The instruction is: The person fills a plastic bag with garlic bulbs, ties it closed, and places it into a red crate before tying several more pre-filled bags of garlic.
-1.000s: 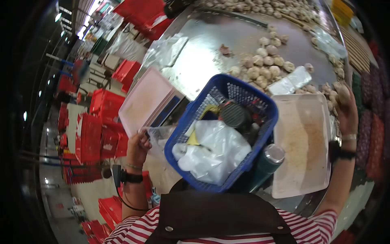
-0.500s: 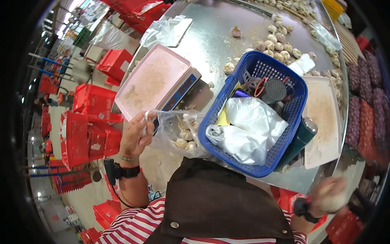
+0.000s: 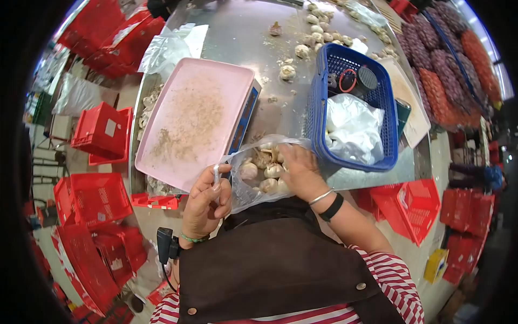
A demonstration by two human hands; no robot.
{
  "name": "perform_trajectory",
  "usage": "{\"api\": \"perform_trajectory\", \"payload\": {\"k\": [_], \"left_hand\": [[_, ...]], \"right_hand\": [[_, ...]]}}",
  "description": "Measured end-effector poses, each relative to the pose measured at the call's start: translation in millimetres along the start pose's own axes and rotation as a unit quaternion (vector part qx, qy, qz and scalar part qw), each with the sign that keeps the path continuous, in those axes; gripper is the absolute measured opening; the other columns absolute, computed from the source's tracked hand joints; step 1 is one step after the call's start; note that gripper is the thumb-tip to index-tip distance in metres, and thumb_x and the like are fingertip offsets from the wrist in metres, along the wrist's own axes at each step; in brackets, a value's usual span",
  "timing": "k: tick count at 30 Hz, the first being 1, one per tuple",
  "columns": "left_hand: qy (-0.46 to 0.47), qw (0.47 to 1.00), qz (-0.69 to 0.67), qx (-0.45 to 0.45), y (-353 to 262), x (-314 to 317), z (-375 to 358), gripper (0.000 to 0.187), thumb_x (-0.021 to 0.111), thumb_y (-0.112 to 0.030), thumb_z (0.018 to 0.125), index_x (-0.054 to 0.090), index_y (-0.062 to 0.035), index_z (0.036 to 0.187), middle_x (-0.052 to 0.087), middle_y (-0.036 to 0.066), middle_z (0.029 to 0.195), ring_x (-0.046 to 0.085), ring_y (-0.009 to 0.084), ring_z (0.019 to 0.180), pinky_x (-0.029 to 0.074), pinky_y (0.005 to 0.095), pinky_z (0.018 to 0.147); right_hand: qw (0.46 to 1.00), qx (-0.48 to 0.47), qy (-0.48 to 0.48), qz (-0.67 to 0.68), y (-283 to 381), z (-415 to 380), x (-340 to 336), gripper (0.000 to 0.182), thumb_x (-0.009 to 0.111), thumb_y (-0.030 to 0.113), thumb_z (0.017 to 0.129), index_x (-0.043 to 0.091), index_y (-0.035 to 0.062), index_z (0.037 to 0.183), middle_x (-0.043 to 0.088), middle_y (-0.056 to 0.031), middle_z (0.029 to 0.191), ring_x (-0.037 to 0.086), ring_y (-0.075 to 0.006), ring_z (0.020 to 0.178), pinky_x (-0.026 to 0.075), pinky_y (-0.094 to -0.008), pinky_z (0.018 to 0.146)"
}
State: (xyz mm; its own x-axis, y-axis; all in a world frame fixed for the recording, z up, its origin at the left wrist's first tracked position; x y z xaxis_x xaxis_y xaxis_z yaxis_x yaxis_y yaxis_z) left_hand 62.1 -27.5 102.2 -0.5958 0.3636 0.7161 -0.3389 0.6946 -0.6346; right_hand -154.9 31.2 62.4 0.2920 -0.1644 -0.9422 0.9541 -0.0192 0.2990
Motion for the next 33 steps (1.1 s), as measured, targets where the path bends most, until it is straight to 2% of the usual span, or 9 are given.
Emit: {"api": "perform_trajectory", "payload": {"k": [7, 11, 15, 17, 19, 21, 28, 31, 33], "left_hand": [[0.027, 0.999, -0.019, -0.031, -6, -3, -1, 0.038, 0.047, -0.004, 0.086, 0.044, -0.0027, 0.124, 0.046, 0.003, 0.073, 0.037, 0.0056, 0.052, 0.031, 0.0167, 0.045], [0.026, 0.999, 0.004, -0.042, -6, 3, 0, 0.038, 0.046, -0.003, 0.086, 0.045, -0.0031, 0.124, 0.046, 0.003, 0.072, 0.037, 0.0055, 0.050, 0.030, 0.0166, 0.045], [0.009, 0.999, 0.037, -0.039, -5, 10, 2, 0.037, 0.046, -0.006, 0.086, 0.045, -0.0033, 0.123, 0.047, 0.003, 0.070, 0.036, 0.0053, 0.048, 0.028, 0.0163, 0.044], [0.016, 0.999, 0.035, -0.031, -5, 14, 3, 0.037, 0.047, -0.008, 0.087, 0.045, -0.0031, 0.123, 0.047, 0.004, 0.070, 0.037, 0.0054, 0.047, 0.028, 0.0163, 0.044], [0.022, 0.998, 0.048, -0.035, -4, 19, 5, 0.037, 0.047, -0.009, 0.087, 0.045, -0.0029, 0.124, 0.048, 0.004, 0.070, 0.037, 0.0056, 0.047, 0.028, 0.0164, 0.044], [0.028, 0.997, 0.060, -0.038, -3, 24, 9, 0.037, 0.048, -0.009, 0.087, 0.044, -0.0028, 0.124, 0.048, 0.004, 0.070, 0.037, 0.0057, 0.047, 0.028, 0.0165, 0.043], [0.046, 0.995, 0.088, -0.012, -5, 29, 15, 0.039, 0.044, -0.011, 0.087, 0.043, -0.0028, 0.125, 0.050, 0.005, 0.073, 0.043, 0.0074, 0.049, 0.030, 0.0163, 0.043], [0.020, 0.997, 0.076, -0.016, -6, 28, 14, 0.040, 0.040, -0.009, 0.086, 0.044, -0.0016, 0.126, 0.055, 0.008, 0.080, 0.053, 0.0121, 0.058, 0.038, 0.0174, 0.046], [0.011, 0.998, 0.055, -0.018, -4, 33, 13, 0.042, 0.038, -0.008, 0.085, 0.044, -0.0007, 0.125, 0.057, 0.011, 0.085, 0.058, 0.0153, 0.064, 0.043, 0.0186, 0.048]], "right_hand": [[0.989, 0.065, -0.131, 0.000, -4, -52, -16, 0.049, 0.072, 0.010, 0.067, 0.053, 0.0030, 0.112, 0.056, -0.0139, 0.095, 0.055, -0.0307, 0.089, 0.045, -0.0379, 0.079], [0.939, 0.297, -0.170, 0.009, -27, -73, -4, 0.035, 0.068, 0.007, 0.072, 0.056, 0.0003, 0.105, 0.058, -0.0134, 0.094, 0.056, -0.0258, 0.082, 0.046, -0.0330, 0.074], [0.883, 0.372, -0.141, 0.249, -46, -97, 21, 0.020, 0.054, 0.006, 0.088, 0.055, -0.0018, 0.106, 0.061, -0.0078, 0.091, 0.056, -0.0118, 0.083, 0.044, -0.0245, 0.075], [0.773, 0.313, -0.270, 0.481, -41, -100, 13, 0.017, 0.051, 0.007, 0.091, 0.056, -0.0001, 0.106, 0.061, -0.0050, 0.094, 0.055, -0.0094, 0.086, 0.044, -0.0244, 0.075], [0.816, 0.304, -0.257, 0.420, -27, -93, -11, 0.021, 0.056, 0.007, 0.086, 0.056, -0.0002, 0.106, 0.062, -0.0088, 0.094, 0.057, -0.0151, 0.086, 0.046, -0.0286, 0.077], [0.963, 0.109, -0.224, 0.107, 4, -67, -35, 0.021, 0.059, 0.009, 0.079, 0.057, -0.0009, 0.098, 0.061, -0.0165, 0.092, 0.059, -0.0276, 0.083, 0.048, -0.0345, 0.076], [0.982, 0.158, 0.068, 0.077, -30, -65, 9, 0.023, 0.060, 0.010, 0.077, 0.059, 0.0006, 0.098, 0.061, -0.0133, 0.094, 0.057, -0.0244, 0.085, 0.045, -0.0349, 0.081], [0.879, 0.249, -0.043, 0.404, -28, -80, -28, 0.020, 0.061, 0.012, 0.079, 0.060, -0.0010, 0.095, 0.061, -0.0114, 0.089, 0.059, -0.0209, 0.084, 0.045, -0.0346, 0.077], [0.615, 0.261, -0.144, 0.730, -15, -87, -62, 0.016, 0.055, 0.007, 0.084, 0.062, -0.0017, 0.094, 0.062, -0.0100, 0.090, 0.058, -0.0153, 0.086, 0.046, -0.0315, 0.077]]}}
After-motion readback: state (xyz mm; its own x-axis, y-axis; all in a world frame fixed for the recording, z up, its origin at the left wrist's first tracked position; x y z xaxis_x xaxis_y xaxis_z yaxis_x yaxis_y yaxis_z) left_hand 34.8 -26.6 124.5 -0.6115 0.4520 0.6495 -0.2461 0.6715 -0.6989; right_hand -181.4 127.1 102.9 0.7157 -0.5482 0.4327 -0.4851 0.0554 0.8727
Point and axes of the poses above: each hand's wrist, its own z-axis towards the middle knuckle, its own x-axis out of the palm, y = z × x, the point moved 3 cm from there along z, towards the middle knuckle
